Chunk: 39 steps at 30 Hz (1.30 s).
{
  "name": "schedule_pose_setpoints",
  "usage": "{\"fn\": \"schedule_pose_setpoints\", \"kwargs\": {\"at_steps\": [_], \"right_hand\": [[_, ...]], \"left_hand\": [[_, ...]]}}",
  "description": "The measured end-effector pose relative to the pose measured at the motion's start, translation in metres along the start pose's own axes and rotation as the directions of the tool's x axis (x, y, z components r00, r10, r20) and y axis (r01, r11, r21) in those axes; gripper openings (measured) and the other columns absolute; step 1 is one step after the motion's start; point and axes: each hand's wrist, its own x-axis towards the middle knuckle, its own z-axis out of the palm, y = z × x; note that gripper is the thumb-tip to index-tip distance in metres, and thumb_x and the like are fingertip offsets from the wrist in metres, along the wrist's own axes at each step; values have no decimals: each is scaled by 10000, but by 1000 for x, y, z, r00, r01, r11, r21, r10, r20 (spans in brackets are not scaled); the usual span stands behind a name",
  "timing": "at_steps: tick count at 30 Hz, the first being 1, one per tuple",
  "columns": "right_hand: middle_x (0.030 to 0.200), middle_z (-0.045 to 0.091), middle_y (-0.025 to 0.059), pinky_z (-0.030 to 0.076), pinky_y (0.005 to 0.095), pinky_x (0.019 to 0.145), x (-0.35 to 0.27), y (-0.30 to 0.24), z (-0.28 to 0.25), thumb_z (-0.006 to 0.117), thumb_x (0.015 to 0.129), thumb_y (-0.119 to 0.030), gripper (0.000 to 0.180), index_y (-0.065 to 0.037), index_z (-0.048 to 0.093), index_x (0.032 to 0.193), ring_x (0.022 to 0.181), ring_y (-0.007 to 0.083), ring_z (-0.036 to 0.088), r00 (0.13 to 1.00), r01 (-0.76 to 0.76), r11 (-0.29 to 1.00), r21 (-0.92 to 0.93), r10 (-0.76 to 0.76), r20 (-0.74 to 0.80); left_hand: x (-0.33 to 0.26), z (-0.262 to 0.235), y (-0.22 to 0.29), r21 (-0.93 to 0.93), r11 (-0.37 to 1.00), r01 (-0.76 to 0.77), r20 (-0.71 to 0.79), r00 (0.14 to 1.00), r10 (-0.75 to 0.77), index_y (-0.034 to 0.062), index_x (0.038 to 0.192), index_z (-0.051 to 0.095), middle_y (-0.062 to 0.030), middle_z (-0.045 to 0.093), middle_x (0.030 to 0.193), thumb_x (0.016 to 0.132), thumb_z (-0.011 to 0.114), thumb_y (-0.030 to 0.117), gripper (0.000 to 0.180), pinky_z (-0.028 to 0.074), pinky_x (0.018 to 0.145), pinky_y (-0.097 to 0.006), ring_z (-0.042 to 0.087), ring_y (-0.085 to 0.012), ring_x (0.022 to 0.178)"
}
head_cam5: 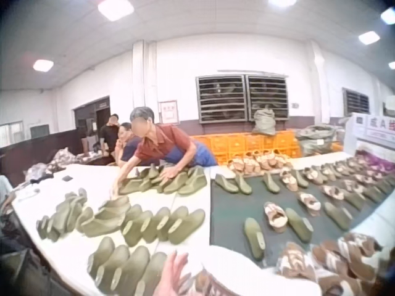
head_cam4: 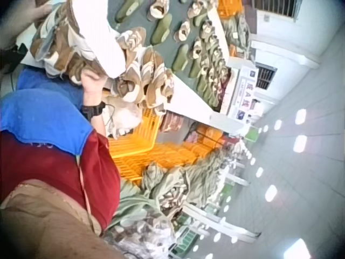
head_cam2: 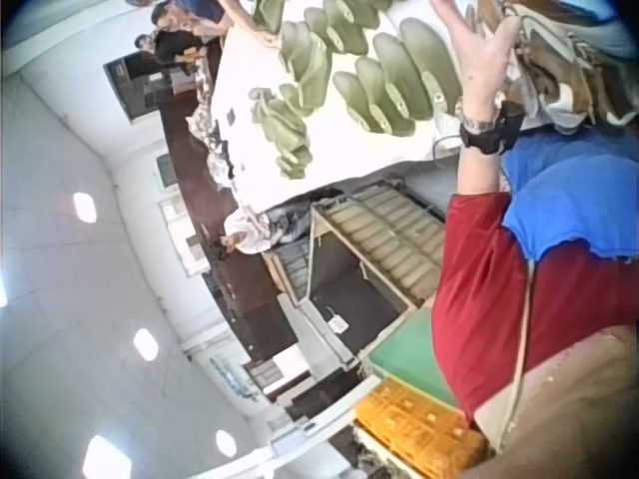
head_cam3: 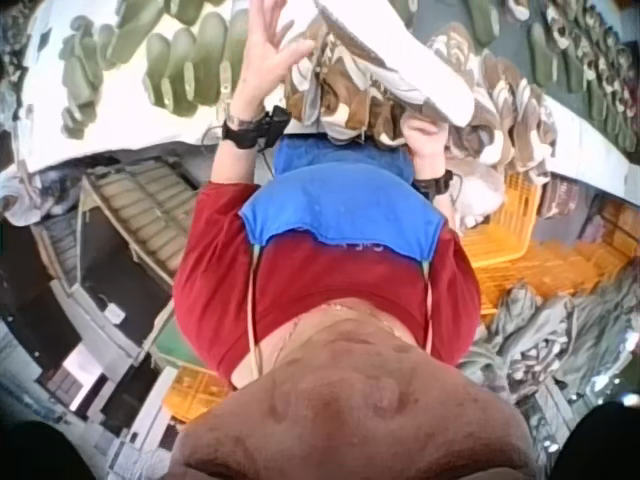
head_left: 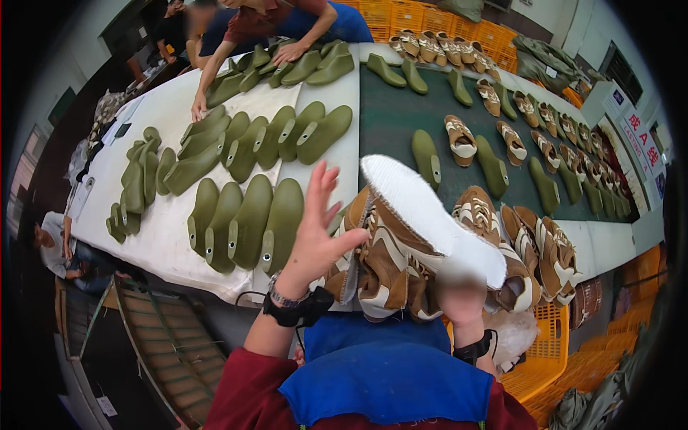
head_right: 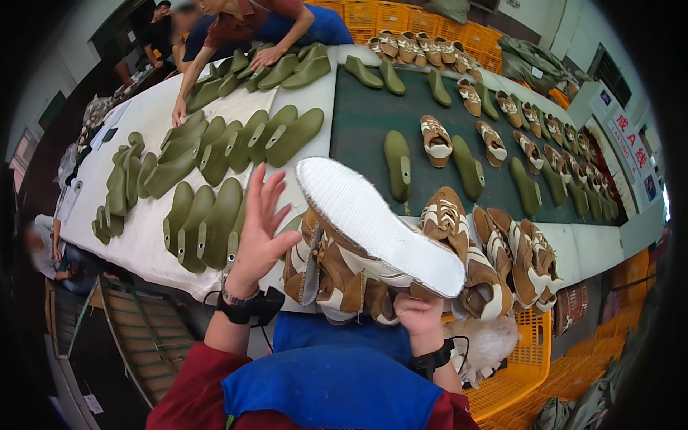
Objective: The recorder is assembling and inspecting shoes on a factory production line.
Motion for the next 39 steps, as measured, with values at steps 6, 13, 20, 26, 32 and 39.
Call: {"fn": "schedule_pose_setpoints", "kwargs": {"at_steps": [6, 13, 20, 26, 32, 39], "right_hand": [[829, 626, 28, 414, 163, 351, 2, 27, -3, 572, 807, -269, 249, -65, 603, 947, 502, 53, 496, 946, -285, 957, 50, 289, -150], [807, 595, 30, 418, 159, 390, 8, 28, -15, 507, 875, -269, 229, -70, 584, 956, 491, 65, 438, 908, -384, 921, -68, 364, -207], [807, 580, 54, 439, 180, 421, 1, 30, -13, 485, 894, -272, 290, -41, 539, 1061, 473, 61, 392, 895, -425, 892, -153, 389, -217], [901, 623, 101, 448, 227, 496, -15, 29, 22, 471, 918, -142, 281, -19, 504, 1169, 567, 129, 547, 961, -121, 324, -938, -200, -192], [817, 627, 48, 447, 200, 592, -12, 42, 91, 500, 892, -80, 162, 14, 609, 966, 634, 64, 534, 913, 263, -436, -861, -175, 368], [744, 559, 1, 392, 213, 556, 3, 85, 112, 628, 846, -150, 153, -16, 582, 904, 645, 55, 489, 934, 356, -403, -843, 183, 307]], "left_hand": [[14, 6, 20, -359, 933, -21, 163, 983, 85, 114, 1404, 193, -139, 361, 1346, 712, 761, 149, 897, 331, 1013, -344, 416, -229, 1200], [8, 5, 30, -274, 961, -29, 30, 999, 38, 89, 1343, 280, -106, 437, 1244, 735, 725, 89, 753, 373, 962, -318, 460, -184, 1113], [5, 1, 30, -108, 979, -176, -57, 984, 170, 85, 1315, 329, -72, 440, 1154, 770, 698, 98, 658, 398, 903, -286, 478, -146, 1012], [5, -7, 42, -244, 961, -128, -128, 987, 99, 82, 1344, 282, -91, 463, 1143, 746, 709, 84, 736, 406, 892, -285, 494, -144, 986], [3, -3, 51, -220, 973, 68, 158, 987, -34, 52, 1333, 316, -160, 525, 1190, 710, 738, 90, 754, 435, 910, -315, 549, -191, 1032], [-5, 31, 43, -193, 970, 147, 300, 950, -85, 31, 1322, 349, -149, 534, 1193, 718, 726, 82, 715, 427, 920, -307, 548, -191, 1054]]}}
